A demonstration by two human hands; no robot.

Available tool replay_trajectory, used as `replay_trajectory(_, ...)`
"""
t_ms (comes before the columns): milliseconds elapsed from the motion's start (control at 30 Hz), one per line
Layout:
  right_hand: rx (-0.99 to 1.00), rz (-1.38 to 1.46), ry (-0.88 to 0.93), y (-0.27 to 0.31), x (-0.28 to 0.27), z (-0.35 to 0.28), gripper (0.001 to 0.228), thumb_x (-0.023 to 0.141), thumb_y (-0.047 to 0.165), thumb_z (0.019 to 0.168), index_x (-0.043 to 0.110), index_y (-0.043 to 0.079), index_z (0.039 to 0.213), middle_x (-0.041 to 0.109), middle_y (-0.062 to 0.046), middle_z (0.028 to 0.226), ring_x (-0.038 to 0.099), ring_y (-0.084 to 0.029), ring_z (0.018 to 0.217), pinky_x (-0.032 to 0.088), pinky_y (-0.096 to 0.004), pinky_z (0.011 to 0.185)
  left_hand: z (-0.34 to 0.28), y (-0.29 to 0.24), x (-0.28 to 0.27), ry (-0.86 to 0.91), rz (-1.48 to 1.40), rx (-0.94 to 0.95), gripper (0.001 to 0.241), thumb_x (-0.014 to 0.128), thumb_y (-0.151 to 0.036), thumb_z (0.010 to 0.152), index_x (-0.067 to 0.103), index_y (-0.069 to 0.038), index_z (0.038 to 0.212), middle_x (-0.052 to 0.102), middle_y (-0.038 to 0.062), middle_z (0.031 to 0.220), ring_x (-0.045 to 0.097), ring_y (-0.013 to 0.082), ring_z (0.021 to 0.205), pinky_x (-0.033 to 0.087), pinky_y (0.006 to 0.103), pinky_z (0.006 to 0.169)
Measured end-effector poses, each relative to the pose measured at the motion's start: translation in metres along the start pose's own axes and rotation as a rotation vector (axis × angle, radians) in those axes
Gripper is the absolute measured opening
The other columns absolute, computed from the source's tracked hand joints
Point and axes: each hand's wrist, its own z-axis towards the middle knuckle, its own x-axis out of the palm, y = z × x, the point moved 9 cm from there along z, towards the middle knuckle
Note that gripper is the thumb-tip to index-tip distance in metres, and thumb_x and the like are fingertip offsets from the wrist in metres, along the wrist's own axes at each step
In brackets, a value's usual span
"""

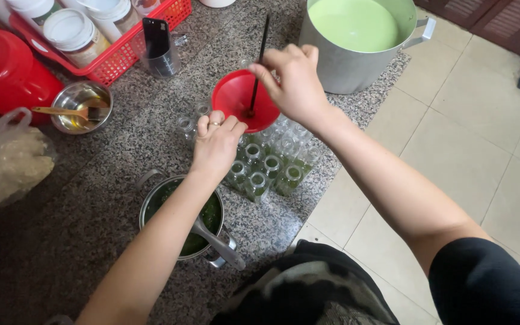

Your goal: Filling small plastic bottles with green jelly using a funnel and ladle.

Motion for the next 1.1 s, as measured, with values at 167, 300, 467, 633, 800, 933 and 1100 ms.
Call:
replay_trajectory(167,0.029,0.003,0.182,-0.012,0.034,-0.008,0.023,0.07,0.03,0.105,0.078,0.011,0.096,0.071,-0.002,0.074,0.054,-0.019,0.075,0.031,-0.044,0.101,-0.001,-0.002,-0.003,-0.012,-0.031,-0.025,0.024,0.064,-0.017,0.085,0.073,-0.017,0.108,0.067,0.0,0.107,0.054,0.0227,0.108,0.031,0.0382,0.101)
replay_trajectory(300,0.068,0.01,0.118,-0.016,0.018,-0.004,0.033,0.063,0.033,0.111,0.075,0.011,0.09,0.06,-0.002,0.066,0.051,-0.017,0.067,0.033,-0.044,0.1,-0.004,-0.004,-0.006,-0.018,-0.031,-0.026,0.028,0.067,-0.014,0.082,0.074,-0.016,0.11,0.068,0.0,0.107,0.054,0.0232,0.104,0.032,0.0382,0.097)
replay_trajectory(467,0.069,0.078,0.109,-0.02,0.031,-0.015,0.031,0.063,0.035,0.11,0.066,0.013,0.089,0.061,-0.004,0.069,0.058,-0.025,0.077,0.033,-0.046,0.099,-0.008,0.0,0.012,-0.093,0.005,-0.003,0.021,0.065,-0.019,0.091,0.071,-0.023,0.109,0.065,-0.004,0.107,0.051,0.0192,0.108,0.031,0.0368,0.096)
replay_trajectory(633,0.105,0.064,0.209,-0.025,0.042,-0.025,0.024,0.064,0.039,0.108,0.067,0.02,0.093,0.065,-0.001,0.07,0.065,-0.028,0.087,0.032,-0.05,0.1,-0.01,-0.002,0.004,-0.173,0.057,0.022,0.011,0.063,-0.024,0.099,0.069,-0.03,0.106,0.061,-0.007,0.104,0.049,0.0163,0.112,0.029,0.0371,0.096)
replay_trajectory(800,0.09,0.002,0.142,-0.017,0.025,-0.021,0.022,0.067,0.028,0.107,0.073,0.011,0.093,0.062,-0.002,0.067,0.054,-0.02,0.074,0.032,-0.044,0.099,-0.006,-0.006,-0.012,-0.098,-0.001,-0.023,0.025,0.067,-0.019,0.084,0.074,-0.018,0.108,0.067,-0.003,0.113,0.055,0.0195,0.106,0.032,0.0353,0.097)
replay_trajectory(933,0.134,-0.038,0.412,-0.025,0.051,-0.034,0.029,0.066,0.039,0.104,0.081,0.016,0.092,0.069,-0.003,0.07,0.056,-0.022,0.084,0.027,-0.05,0.106,-0.001,-0.006,-0.012,-0.075,0.015,-0.023,0.025,0.066,-0.02,0.086,0.073,-0.017,0.109,0.067,-0.002,0.11,0.055,0.0208,0.106,0.032,0.0374,0.097)
replay_trajectory(1100,0.091,0.379,-0.27,-0.005,-0.065,-0.011,0.014,0.06,-0.005,0.106,0.073,-0.004,0.099,0.073,-0.011,0.078,0.063,-0.015,0.059,0.049,-0.023,0.05,0.008,0.003,-0.035,-0.151,-0.008,-0.058,0.019,0.076,-0.016,0.089,0.077,-0.015,0.108,0.073,-0.003,0.109,0.054,0.0199,0.105,0.028,0.0386,0.097)
